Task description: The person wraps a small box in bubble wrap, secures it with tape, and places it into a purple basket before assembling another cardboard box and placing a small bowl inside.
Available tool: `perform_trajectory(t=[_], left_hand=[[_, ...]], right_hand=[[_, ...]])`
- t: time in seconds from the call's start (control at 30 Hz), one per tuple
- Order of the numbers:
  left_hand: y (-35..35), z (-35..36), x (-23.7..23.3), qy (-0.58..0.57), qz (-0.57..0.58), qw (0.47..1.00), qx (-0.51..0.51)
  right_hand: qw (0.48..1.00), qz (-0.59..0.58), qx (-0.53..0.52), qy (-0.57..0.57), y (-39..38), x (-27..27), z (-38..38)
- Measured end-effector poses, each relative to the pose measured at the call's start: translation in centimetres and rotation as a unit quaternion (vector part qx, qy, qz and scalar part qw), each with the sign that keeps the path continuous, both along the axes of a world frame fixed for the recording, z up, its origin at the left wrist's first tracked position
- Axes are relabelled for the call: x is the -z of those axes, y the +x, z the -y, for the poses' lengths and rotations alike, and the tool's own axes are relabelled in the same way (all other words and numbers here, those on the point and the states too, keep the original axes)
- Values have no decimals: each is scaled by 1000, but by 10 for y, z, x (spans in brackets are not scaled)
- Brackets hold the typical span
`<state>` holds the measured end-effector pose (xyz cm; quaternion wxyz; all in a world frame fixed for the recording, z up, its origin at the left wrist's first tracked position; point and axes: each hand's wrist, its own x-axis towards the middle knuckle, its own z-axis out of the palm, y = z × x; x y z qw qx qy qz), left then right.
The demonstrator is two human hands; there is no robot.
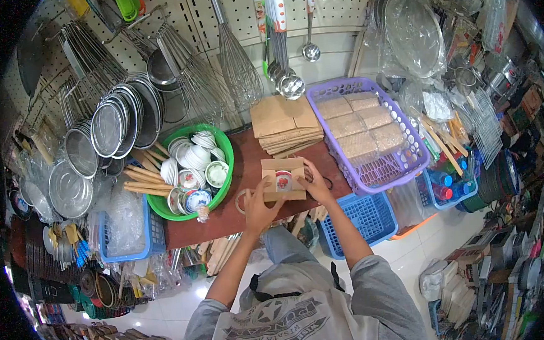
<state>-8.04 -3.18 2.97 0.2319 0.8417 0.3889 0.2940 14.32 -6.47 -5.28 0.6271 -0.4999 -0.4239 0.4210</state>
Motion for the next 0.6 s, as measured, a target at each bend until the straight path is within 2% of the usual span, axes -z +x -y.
perform_trajectory(t=[0.13, 0.27, 0.37, 0.47, 0.6], left_hand=[[-10, -3, -3, -2, -5, 1000, 23], [-6, -15, 18, -52, 65, 996, -25], [-1, -26, 32, -75, 62, 994, -43], [5, -30, 36, -69, 87, 992, -61], [12, -36, 41, 12, 183, 980, -77]], right_hand=[[1000, -8, -10, -13, 2, -4, 1], [998, -15, -16, -60, 7, -8, 0], [994, -45, -46, -92, 11, -17, 3], [981, -120, -57, -142, 13, -28, 13], [968, -177, -38, -176, 13, -38, 23]])
